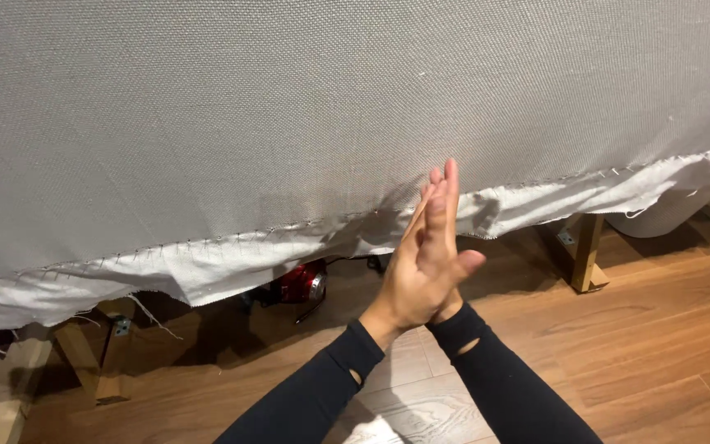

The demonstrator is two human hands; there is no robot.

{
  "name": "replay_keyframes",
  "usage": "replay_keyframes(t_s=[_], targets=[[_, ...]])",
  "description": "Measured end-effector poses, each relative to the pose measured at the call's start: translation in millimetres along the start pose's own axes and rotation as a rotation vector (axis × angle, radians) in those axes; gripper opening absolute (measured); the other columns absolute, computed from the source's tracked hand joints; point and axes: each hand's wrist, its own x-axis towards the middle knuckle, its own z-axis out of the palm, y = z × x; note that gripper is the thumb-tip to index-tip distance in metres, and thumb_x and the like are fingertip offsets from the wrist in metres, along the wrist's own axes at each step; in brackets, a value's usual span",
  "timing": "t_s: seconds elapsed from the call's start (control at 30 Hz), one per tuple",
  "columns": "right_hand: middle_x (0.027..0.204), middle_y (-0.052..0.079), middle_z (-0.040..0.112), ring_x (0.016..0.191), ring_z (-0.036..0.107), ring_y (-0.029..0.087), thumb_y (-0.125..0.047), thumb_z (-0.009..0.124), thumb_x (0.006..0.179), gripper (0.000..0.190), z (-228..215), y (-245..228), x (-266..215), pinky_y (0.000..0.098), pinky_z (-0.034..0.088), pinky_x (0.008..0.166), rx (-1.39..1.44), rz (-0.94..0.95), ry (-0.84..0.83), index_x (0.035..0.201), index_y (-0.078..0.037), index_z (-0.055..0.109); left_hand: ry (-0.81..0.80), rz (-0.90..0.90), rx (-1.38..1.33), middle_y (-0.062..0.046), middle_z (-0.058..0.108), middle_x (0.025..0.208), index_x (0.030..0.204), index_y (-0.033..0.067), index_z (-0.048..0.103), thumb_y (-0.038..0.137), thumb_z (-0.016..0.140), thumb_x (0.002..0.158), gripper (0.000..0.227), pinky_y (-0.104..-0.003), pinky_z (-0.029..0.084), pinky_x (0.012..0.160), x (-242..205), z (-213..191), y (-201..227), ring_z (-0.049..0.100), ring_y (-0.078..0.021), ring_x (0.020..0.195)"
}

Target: The person stretches and tucks white fabric over a wooden frame using their hands.

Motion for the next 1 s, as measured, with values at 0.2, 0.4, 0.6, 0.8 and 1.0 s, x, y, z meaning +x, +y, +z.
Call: replay_keyframes(t_s=[0.2, 0.4, 0.6, 0.8, 1.0], targets=[[0.157, 0.014, 0.036, 0.136, 0.050, 0.034, -0.068, 0.047, 0.093, 0.089, 11, -28, 5, 0.0515, 0.045, 0.102, 0.383, 0.501, 0.027, 0.163, -0.023, 0.015, -0.162, -0.083, -0.105, -0.020, 0.037, 0.169, 0.150, 0.0088, 0.054, 0.013, 0.065, 0.091, 0.060, -0.049, 0.034, 0.125, -7, -10, 8, 0.037, -0.0354, 0.156], [0.162, 0.009, 0.027, 0.136, 0.045, 0.035, -0.056, 0.068, 0.091, 0.092, -9, -29, 8, 0.0552, 0.051, 0.098, 0.320, 0.365, -0.525, 0.159, -0.022, 0.017, -0.504, -0.125, 0.076, -0.017, 0.034, 0.166, 0.145, 0.0180, 0.061, 0.036, 0.069, 0.093, 0.056, -0.056, 0.038, 0.118, 4, -56, 10, 0.033, -0.0406, 0.157], [0.114, 0.012, 0.059, 0.129, 0.053, 0.030, -0.052, 0.053, 0.105, 0.058, -24, -44, 8, 0.0464, 0.044, 0.111, 0.963, 0.552, -0.491, 0.066, -0.009, 0.054, -0.337, 0.119, 0.383, -0.032, 0.019, 0.173, 0.164, 0.0104, 0.040, 0.069, 0.074, 0.076, 0.111, -0.060, 0.029, 0.127, -11, -35, 32, 0.018, -0.0463, 0.164], [0.080, 0.005, 0.047, 0.085, 0.047, 0.023, -0.044, 0.059, 0.116, 0.072, -52, -15, 15, 0.0447, 0.043, 0.096, 0.659, 0.661, -0.797, 0.055, -0.014, 0.035, -0.676, -0.060, 0.146, -0.038, 0.026, 0.159, 0.161, -0.0047, 0.014, 0.090, 0.065, 0.069, 0.141, -0.045, 0.036, 0.122, -21, -43, 18, 0.025, -0.0482, 0.155], [0.123, 0.018, 0.066, 0.115, 0.065, 0.032, -0.079, 0.043, 0.087, 0.085, -48, -75, 45, 0.0539, 0.055, 0.089, 0.584, 0.655, -0.915, 0.124, -0.008, 0.070, -0.675, -0.111, -0.102, -0.030, 0.040, 0.140, 0.153, -0.0056, 0.042, 0.076, 0.062, 0.084, 0.108, -0.046, 0.046, 0.110, 25, -87, 48, 0.050, -0.0381, 0.131]])
